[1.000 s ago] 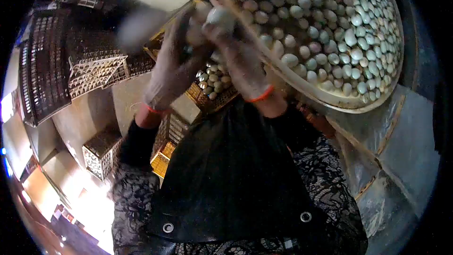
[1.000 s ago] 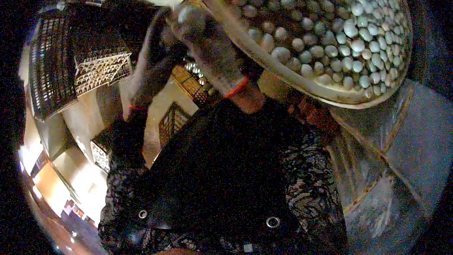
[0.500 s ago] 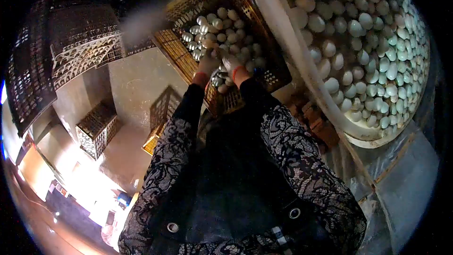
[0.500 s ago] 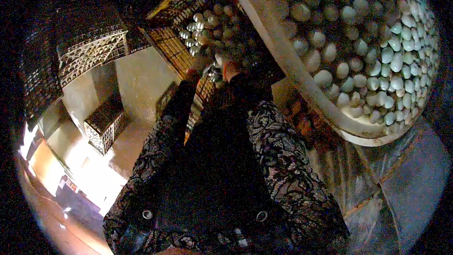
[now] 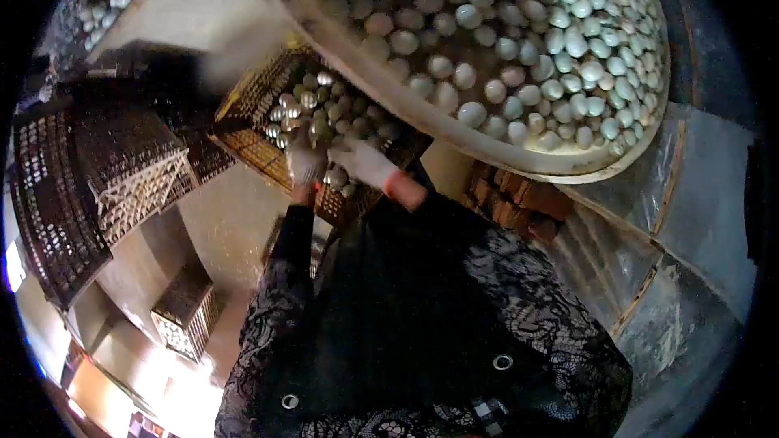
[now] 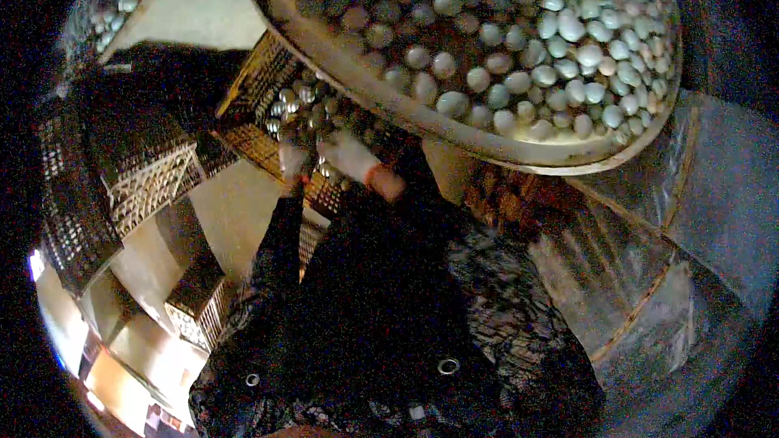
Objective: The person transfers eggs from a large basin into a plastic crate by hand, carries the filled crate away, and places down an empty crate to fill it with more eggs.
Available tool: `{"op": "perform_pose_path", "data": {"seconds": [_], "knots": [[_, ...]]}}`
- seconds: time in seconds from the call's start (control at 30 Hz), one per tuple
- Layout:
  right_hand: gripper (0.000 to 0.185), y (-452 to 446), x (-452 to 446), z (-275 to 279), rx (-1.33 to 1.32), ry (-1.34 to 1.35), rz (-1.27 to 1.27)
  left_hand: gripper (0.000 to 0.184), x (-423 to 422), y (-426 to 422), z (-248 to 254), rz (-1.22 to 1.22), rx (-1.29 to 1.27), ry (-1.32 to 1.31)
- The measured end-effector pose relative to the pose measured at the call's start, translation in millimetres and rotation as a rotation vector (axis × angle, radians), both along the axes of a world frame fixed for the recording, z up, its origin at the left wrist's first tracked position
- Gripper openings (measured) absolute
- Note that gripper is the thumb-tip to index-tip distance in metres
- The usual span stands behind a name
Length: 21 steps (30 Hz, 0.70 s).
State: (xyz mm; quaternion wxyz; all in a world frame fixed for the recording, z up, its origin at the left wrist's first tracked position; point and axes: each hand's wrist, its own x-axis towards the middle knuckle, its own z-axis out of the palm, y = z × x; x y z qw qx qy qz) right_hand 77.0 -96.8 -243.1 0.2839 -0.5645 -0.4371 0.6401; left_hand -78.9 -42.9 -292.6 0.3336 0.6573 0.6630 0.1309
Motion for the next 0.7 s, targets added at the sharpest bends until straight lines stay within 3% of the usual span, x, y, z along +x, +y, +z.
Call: {"op": "perform_pose_path", "data": {"seconds": [0.03,0.07,0.13,0.2,0.27,0.3,0.33,0.37,0.43,0.47,0.57,0.6,0.63,0.67,0.7], "knots": [[0.034,-3,10,30,0.011,0.033,-0.026,0.035,3,2,23,0.069,0.198,-0.249],[0.030,-5,32,99,-0.141,0.202,-0.084,0.031,12,10,58,0.099,0.359,-0.417],[0.026,-21,79,158,0.199,-0.006,-0.138,0.023,42,34,144,0.033,0.585,-0.570],[0.027,-32,133,172,0.319,-0.330,-0.230,0.020,78,46,217,-0.208,0.535,-0.545],[0.031,-36,187,185,0.315,-0.491,-0.350,0.021,109,53,241,-0.521,0.343,-0.469],[0.031,-33,200,192,0.205,-0.562,-0.320,0.022,125,67,242,-0.681,0.232,-0.436],[0.032,-30,212,200,0.089,-0.628,-0.284,0.045,136,86,216,-0.901,0.221,-0.298],[0.032,-35,230,184,0.088,-0.626,-0.287,0.045,148,93,197,-0.903,0.220,-0.295],[0.039,-38,263,144,0.492,-1.145,0.323,0.061,172,108,171,-1.187,0.018,-0.061],[0.047,-34,260,144,0.257,-0.423,-0.126,0.061,181,109,159,-1.188,0.022,-0.058],[0.048,-20,242,137,0.046,-0.255,-0.080,0.074,201,106,117,-1.182,0.141,0.033],[0.048,-11,232,142,0.149,-0.281,-0.069,0.072,207,103,97,-1.154,0.093,-0.060],[0.059,-2,222,147,0.253,-0.311,-0.060,0.071,213,102,93,-1.140,0.071,-0.107],[0.057,5,218,143,0.119,-0.273,-0.127,0.071,220,100,92,-1.125,0.049,-0.154],[0.057,9,220,118,-0.056,-0.069,-0.280,0.065,226,97,92,-0.994,-0.262,-0.134]]}}
